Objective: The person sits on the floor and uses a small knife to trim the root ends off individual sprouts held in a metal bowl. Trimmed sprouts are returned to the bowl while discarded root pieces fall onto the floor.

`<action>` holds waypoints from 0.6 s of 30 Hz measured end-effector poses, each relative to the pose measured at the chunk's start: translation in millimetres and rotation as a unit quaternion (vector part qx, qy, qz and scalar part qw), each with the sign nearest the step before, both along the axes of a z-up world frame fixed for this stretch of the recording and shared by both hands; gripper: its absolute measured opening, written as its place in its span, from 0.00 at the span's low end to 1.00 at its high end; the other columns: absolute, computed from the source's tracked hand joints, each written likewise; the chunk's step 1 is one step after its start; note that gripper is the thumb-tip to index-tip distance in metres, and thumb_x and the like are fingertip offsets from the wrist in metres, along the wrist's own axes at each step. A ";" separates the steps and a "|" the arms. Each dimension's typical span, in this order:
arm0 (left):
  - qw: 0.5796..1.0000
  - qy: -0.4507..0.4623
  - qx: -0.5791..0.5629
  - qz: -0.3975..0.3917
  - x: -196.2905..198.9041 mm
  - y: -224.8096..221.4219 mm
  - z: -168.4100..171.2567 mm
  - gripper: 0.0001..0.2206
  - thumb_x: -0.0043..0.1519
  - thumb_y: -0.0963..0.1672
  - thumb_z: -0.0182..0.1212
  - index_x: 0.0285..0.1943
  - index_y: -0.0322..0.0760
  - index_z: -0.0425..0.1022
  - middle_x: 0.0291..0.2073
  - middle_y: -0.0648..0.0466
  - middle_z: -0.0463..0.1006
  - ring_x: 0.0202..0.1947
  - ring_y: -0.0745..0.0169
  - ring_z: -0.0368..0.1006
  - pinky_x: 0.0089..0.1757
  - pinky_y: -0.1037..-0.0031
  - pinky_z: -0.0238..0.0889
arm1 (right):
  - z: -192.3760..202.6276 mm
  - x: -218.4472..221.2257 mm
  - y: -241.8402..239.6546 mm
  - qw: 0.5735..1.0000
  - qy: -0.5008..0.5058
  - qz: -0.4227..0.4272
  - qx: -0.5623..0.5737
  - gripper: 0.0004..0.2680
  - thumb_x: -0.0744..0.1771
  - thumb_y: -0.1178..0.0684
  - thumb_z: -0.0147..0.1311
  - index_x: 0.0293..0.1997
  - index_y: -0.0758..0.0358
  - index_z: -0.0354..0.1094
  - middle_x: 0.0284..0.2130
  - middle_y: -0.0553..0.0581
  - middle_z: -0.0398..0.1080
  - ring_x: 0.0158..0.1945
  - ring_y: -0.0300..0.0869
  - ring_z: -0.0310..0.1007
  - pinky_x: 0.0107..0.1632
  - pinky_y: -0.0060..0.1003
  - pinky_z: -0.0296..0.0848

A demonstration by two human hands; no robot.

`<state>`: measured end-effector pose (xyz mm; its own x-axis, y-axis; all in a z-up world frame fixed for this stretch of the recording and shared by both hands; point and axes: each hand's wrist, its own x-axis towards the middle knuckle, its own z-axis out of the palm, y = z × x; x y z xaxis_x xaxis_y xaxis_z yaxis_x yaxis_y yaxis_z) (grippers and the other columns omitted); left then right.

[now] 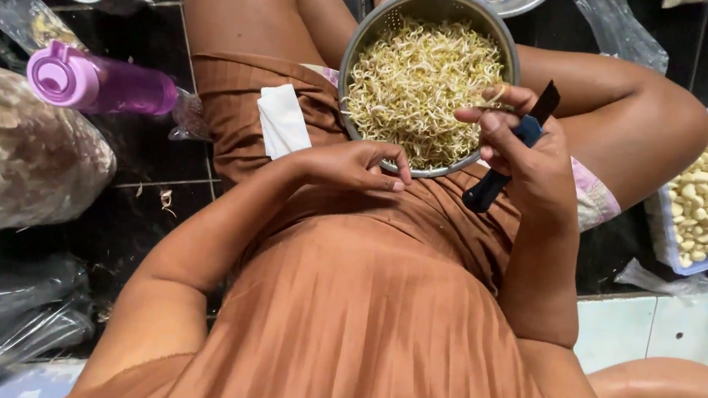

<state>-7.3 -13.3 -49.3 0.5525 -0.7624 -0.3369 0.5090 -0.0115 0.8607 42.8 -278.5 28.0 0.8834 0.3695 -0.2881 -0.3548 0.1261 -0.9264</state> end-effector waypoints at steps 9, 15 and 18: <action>0.997 -0.042 -0.026 0.057 14.4 11.1 44.6 0.11 0.69 0.46 0.59 0.55 0.37 0.69 0.10 0.65 0.65 0.10 0.85 0.52 0.16 0.92 0.42 | -0.7 -12.6 15.5 0.999 0.029 0.021 0.039 0.16 0.70 0.62 0.55 0.66 0.64 0.60 0.41 0.67 0.78 0.34 0.30 0.74 0.26 0.14 0.55; 0.993 -0.071 -0.060 0.077 23.0 -1.3 47.3 0.10 0.70 0.47 0.56 0.54 0.37 0.71 0.10 0.67 0.63 0.11 0.85 0.51 0.18 0.92 0.41 | 28.8 -28.7 36.4 1.000 -0.017 -0.013 -0.005 0.17 0.66 0.68 0.59 0.62 0.69 0.63 0.49 0.67 0.77 0.48 0.44 0.81 0.42 0.28 0.79; 0.991 -0.083 -0.062 0.090 22.1 -5.5 45.9 0.09 0.70 0.45 0.58 0.52 0.35 0.73 0.09 0.66 0.64 0.10 0.84 0.50 0.18 0.91 0.41 | 20.0 -33.5 37.5 1.000 -0.018 -0.005 -0.009 0.17 0.66 0.69 0.58 0.62 0.71 0.63 0.46 0.68 0.77 0.46 0.45 0.81 0.44 0.34 0.81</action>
<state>14.9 -18.8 -3.5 0.7235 -0.6759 -0.1403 0.3444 0.1772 0.9219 9.3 -241.0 48.0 0.8973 0.3553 -0.2619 -0.3196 0.1136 -0.9407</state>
